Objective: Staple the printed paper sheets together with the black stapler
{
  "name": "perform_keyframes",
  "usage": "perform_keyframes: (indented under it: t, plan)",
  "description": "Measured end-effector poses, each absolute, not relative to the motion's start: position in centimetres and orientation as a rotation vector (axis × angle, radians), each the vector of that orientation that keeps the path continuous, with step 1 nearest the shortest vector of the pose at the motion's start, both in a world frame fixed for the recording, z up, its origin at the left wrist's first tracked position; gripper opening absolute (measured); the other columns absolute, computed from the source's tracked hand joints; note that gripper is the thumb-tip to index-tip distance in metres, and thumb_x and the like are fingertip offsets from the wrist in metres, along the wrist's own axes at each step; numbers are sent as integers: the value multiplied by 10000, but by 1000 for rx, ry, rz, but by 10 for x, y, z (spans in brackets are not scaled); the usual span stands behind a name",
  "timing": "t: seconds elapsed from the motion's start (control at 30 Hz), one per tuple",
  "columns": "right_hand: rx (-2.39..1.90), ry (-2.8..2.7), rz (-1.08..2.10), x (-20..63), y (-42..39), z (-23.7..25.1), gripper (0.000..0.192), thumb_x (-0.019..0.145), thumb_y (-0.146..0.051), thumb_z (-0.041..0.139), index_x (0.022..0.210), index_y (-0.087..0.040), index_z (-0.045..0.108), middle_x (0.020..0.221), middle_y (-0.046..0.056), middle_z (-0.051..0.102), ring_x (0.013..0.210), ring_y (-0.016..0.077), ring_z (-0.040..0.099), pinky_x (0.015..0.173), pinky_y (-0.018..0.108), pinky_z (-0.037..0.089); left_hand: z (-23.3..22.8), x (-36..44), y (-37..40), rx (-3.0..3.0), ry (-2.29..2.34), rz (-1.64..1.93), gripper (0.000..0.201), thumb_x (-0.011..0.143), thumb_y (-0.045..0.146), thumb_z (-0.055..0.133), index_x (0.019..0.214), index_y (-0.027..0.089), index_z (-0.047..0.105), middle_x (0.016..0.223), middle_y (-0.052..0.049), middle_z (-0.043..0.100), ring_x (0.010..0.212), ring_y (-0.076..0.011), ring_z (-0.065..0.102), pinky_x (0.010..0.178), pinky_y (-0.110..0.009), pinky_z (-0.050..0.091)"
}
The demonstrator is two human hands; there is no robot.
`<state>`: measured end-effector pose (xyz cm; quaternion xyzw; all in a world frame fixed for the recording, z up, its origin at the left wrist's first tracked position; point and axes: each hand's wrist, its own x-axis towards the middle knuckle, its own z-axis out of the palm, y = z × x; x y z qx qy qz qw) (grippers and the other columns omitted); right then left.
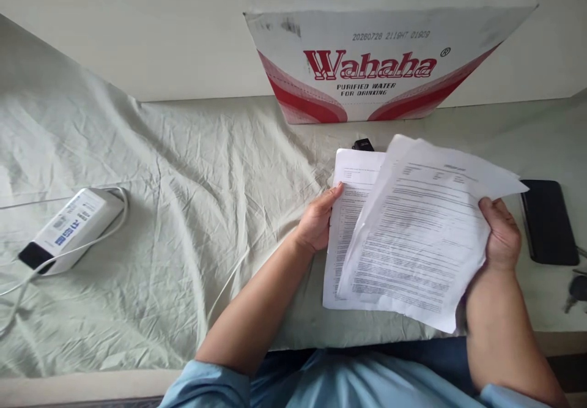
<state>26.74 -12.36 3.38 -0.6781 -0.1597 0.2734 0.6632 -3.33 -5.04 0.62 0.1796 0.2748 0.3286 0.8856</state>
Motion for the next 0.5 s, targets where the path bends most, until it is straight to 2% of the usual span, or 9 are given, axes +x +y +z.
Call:
perform_keyframes:
  t: [0.13,0.3,0.4,0.5]
  plan:
    - [-1480,-387,606,261,-123,32,369,556,-445,1016,744,-233,780,823,2,744,921,216,738,966,378,659,3,-34,-50,395,585,677,519,943,644,890,1187,188,844,1178,-152,903,1357,-438,814,1167,-545,678]
    - [-1458,-472,636,258,-124,15,414,544,-411,1059,823,-220,819,789,-9,743,762,155,632,734,298,552,4,-35,-48,430,580,651,564,963,712,836,1172,188,853,1122,-166,904,1350,-455,816,1140,-559,692]
    - [-1453,-554,655,257,-124,10,475,551,-453,1087,836,-217,788,753,-32,679,717,138,564,691,297,481,5,-35,-48,454,600,649,583,945,725,847,1174,189,851,1112,-164,902,1348,-454,817,1137,-562,695]
    - [-1449,-559,647,261,-124,12,498,547,-497,1083,793,-219,751,750,-37,640,730,142,544,705,314,468,2,-36,-47,476,636,663,565,938,717,854,1161,198,847,1111,-156,902,1354,-451,814,1140,-566,693]
